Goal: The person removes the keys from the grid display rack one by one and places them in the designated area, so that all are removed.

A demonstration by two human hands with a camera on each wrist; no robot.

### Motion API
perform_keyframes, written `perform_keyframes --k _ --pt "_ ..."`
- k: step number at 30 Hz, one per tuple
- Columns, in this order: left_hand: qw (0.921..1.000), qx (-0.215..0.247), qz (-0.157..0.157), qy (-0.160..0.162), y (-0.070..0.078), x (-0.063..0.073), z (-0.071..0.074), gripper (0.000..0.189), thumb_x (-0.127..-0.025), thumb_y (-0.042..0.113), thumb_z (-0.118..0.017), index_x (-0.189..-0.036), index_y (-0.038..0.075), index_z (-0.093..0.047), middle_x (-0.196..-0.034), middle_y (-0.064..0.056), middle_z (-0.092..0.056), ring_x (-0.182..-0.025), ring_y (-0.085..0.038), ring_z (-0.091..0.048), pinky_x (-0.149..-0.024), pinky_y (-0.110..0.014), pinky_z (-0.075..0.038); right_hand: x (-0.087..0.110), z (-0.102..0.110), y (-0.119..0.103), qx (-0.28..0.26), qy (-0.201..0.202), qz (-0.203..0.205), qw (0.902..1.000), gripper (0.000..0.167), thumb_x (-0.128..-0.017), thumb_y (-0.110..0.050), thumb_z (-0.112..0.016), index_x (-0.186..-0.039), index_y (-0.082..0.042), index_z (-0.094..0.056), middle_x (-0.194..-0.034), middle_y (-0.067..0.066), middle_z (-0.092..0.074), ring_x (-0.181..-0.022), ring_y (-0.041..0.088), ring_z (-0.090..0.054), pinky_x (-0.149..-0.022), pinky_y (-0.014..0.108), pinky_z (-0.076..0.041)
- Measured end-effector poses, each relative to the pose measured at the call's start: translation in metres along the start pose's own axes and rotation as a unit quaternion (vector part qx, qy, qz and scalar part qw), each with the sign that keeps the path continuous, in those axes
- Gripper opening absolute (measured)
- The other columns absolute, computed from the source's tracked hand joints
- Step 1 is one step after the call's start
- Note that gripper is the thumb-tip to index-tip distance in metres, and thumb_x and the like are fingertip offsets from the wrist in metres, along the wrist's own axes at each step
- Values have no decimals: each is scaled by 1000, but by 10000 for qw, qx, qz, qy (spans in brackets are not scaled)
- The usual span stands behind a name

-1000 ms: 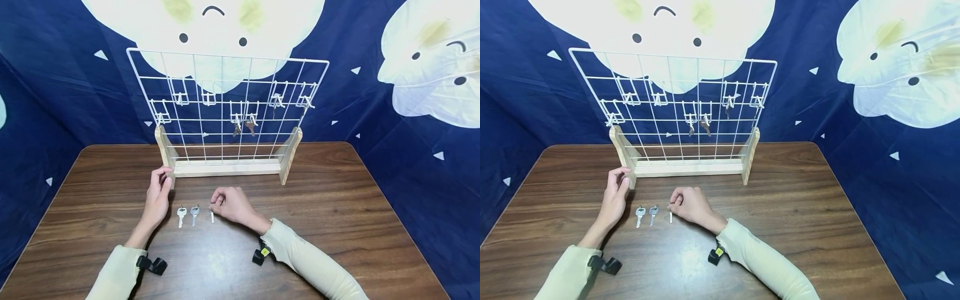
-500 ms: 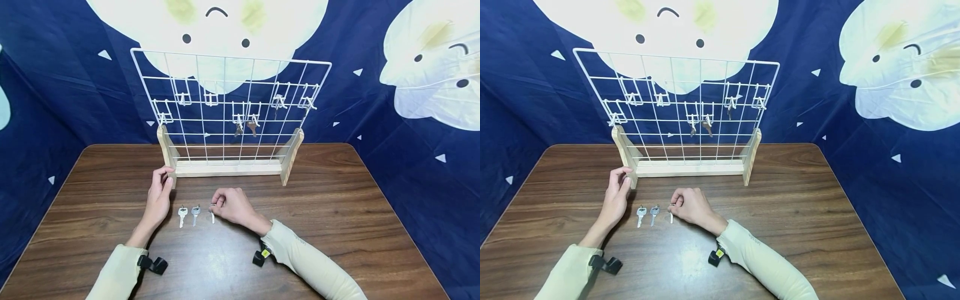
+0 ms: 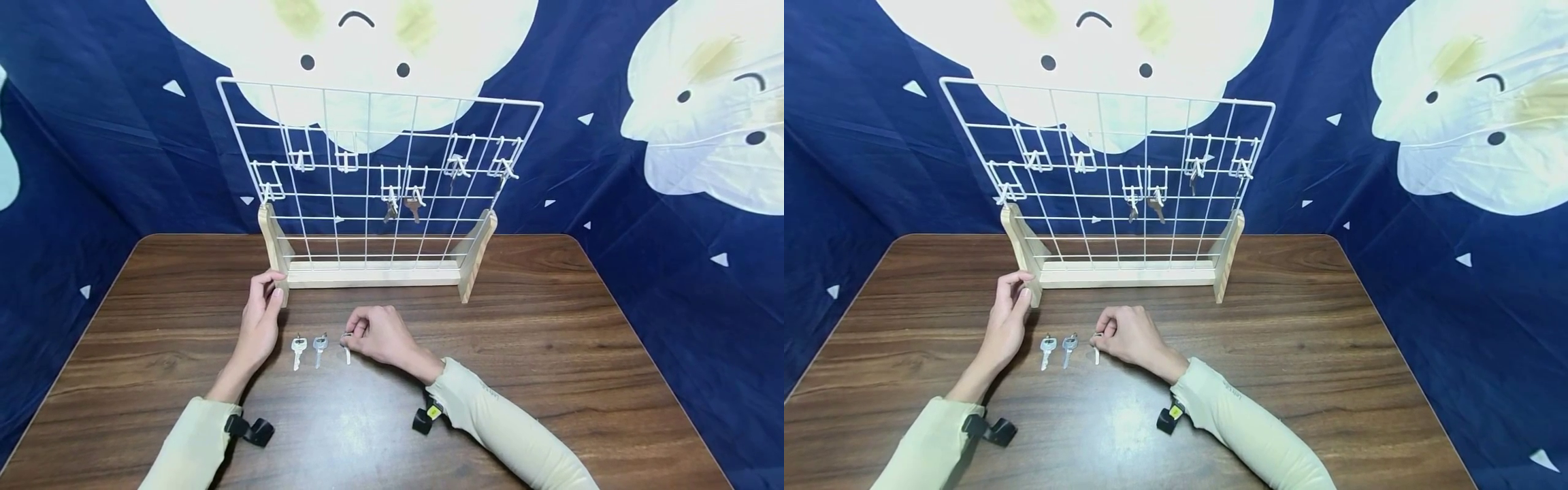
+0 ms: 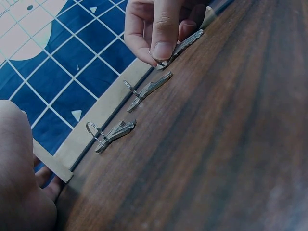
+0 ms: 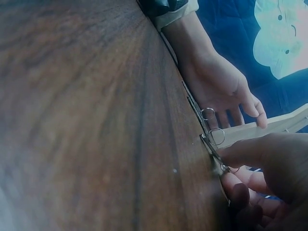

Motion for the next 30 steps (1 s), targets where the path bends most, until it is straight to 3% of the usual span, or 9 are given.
perform_keyframes --k 14,30 --pt "9999 -7 104 -9 2 0 -1 31 -117 10 -49 -148 7 -55 -158 -3 -56 -153 -15 -51 -126 -21 -36 -1 -1 2 81 -118 -204 9997 18 -88 -22 -95 -87 -19 -77 -67 -18 -65 -60 -4 -58 -75 22 -53" --pt "9999 -68 124 5 4 1 0 31 -118 13 -50 -148 7 -55 -157 -2 -56 -152 -14 -51 -126 -21 -36 -2 -3 7 -227 -160 -149 9995 18 -87 -19 -95 -96 -17 -80 -68 -17 -64 -57 -1 -57 -67 21 -51"
Point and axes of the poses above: each hand's wrist, its own x-axis away from the middle knuckle, its own z-axis out of the back of the hand, y = z × x, the point moved 3 cm from there along -x, towards the middle knuckle
